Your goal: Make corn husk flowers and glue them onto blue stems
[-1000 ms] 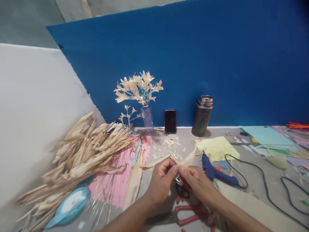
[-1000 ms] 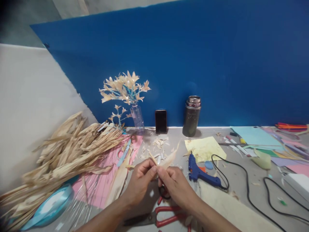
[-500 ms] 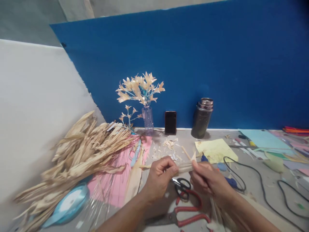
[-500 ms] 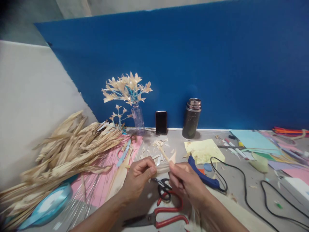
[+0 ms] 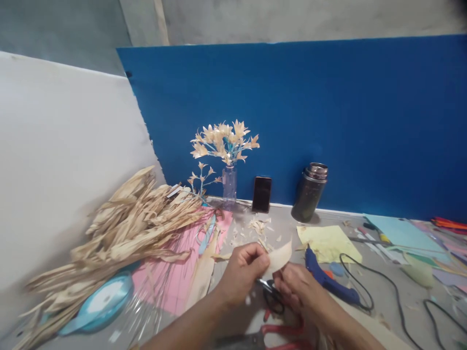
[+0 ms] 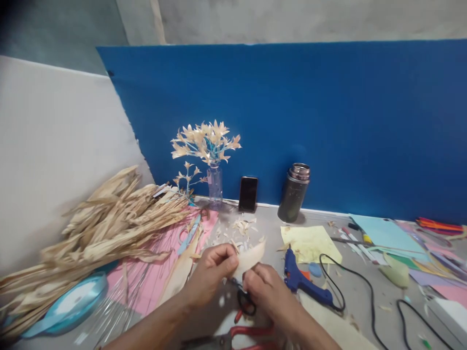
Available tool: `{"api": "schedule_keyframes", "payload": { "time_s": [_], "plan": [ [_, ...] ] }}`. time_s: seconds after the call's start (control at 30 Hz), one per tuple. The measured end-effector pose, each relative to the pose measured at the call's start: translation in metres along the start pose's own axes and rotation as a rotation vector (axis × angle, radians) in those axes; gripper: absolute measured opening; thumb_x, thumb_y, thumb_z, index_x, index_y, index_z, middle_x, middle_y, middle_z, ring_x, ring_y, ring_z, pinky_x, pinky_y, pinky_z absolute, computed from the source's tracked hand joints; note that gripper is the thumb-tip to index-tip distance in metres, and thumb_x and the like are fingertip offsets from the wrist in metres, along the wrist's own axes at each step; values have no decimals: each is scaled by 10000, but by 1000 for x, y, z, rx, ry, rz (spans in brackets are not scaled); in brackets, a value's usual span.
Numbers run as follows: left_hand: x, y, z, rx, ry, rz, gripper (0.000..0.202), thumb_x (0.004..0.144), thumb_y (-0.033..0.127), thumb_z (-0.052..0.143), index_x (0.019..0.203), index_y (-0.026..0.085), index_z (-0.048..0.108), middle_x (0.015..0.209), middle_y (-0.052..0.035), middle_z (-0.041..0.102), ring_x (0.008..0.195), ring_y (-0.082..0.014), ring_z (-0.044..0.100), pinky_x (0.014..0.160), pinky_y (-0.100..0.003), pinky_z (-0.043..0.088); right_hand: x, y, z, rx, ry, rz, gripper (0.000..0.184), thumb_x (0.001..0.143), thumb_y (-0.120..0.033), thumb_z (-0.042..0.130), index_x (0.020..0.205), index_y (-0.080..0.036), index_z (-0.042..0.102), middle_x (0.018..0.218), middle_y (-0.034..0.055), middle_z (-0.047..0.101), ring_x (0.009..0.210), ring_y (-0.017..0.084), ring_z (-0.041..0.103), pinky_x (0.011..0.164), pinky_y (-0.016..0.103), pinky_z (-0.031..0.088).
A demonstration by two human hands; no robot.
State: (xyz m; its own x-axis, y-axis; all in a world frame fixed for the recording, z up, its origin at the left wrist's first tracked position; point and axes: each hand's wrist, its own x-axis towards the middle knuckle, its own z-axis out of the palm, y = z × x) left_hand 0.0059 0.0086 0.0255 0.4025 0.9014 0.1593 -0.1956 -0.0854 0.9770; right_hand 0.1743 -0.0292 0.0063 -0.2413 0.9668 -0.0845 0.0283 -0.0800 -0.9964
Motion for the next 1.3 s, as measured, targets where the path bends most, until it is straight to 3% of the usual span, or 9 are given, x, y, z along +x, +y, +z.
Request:
{"api": "schedule_keyframes", "payload": {
  "time_s": [0.1, 0.23, 0.3, 0.5, 0.8, 0.97, 1.07, 1.17, 1.3],
  "plan": [
    [-1, -5, 3, 29, -18, -46, 394, 779, 491, 710, 622, 174, 536, 580, 30, 448, 579, -115, 361, 577, -259, 287, -3, 0, 10, -103, 78, -43, 652, 823, -793, 502, 545, -211, 405, 510, -64, 306, 482, 82, 261, 449, 245, 201],
    [-3, -5, 6, 23, -51, -61, 446, 771, 539, 707, 596, 176, 516, 557, 40, 410, 567, -109, 326, 561, -257, 262, -5, -3, 2, -189, 174, -63, 652, 866, -749, 481, 512, -232, 301, 501, -68, 238, 497, 85, 202, 470, 276, 154],
    [-3, -4, 7, 16, -61, -79, 462, 753, 555, 725, 590, 173, 520, 543, 48, 391, 554, -102, 304, 549, -252, 245, -7, -6, -5, -185, 138, -69, 652, 873, -743, 479, 516, -232, 286, 501, -72, 227, 498, 85, 200, 476, 280, 148],
    [-3, -4, 6, 0, -44, -82, 471, 712, 574, 766, 597, 157, 577, 541, 36, 454, 541, -99, 357, 545, -234, 300, -11, -15, -11, -263, -68, -120, 616, 956, -680, 393, 585, -191, 443, 546, -45, 384, 527, 95, 332, 498, 249, 235],
    [-11, -4, 20, -174, -116, -158, 305, 791, 454, 741, 699, 181, 641, 588, -3, 629, 551, -176, 604, 579, -295, 495, -10, -15, 1, -199, 46, -239, 581, 984, -637, 373, 636, -191, 507, 547, -38, 478, 537, 110, 444, 524, 229, 342],
    [-11, -3, 17, -22, -91, -56, 274, 816, 404, 716, 684, 166, 682, 655, -24, 641, 617, -169, 596, 612, -275, 482, -9, -14, -2, -207, 23, -108, 720, 973, -670, 366, 452, -184, 472, 407, -54, 377, 434, 82, 366, 483, 243, 282],
    [-7, 0, 9, 109, -58, 28, 305, 818, 395, 712, 627, 165, 657, 631, -12, 593, 610, -143, 535, 606, -248, 432, -12, -19, -18, -132, 15, -71, 727, 976, -636, 401, 403, -190, 443, 360, -64, 303, 393, 75, 315, 465, 253, 238],
    [2, -1, -5, 181, 1, 86, 352, 820, 401, 714, 583, 162, 612, 599, 2, 534, 599, -125, 470, 591, -236, 371, -19, -30, -57, 151, 46, -80, 681, 966, -552, 485, 386, -215, 366, 364, -79, 221, 371, 72, 199, 416, 251, 138],
    [13, -12, -19, -31, 188, -13, 411, 781, 484, 751, 613, 178, 535, 559, 41, 464, 532, -100, 385, 547, -224, 320, -17, -42, -107, 697, 372, -291, 522, 929, -404, 609, 498, -217, 382, 484, -100, 207, 412, 71, 79, 359, 187, 126]
  ]
}}
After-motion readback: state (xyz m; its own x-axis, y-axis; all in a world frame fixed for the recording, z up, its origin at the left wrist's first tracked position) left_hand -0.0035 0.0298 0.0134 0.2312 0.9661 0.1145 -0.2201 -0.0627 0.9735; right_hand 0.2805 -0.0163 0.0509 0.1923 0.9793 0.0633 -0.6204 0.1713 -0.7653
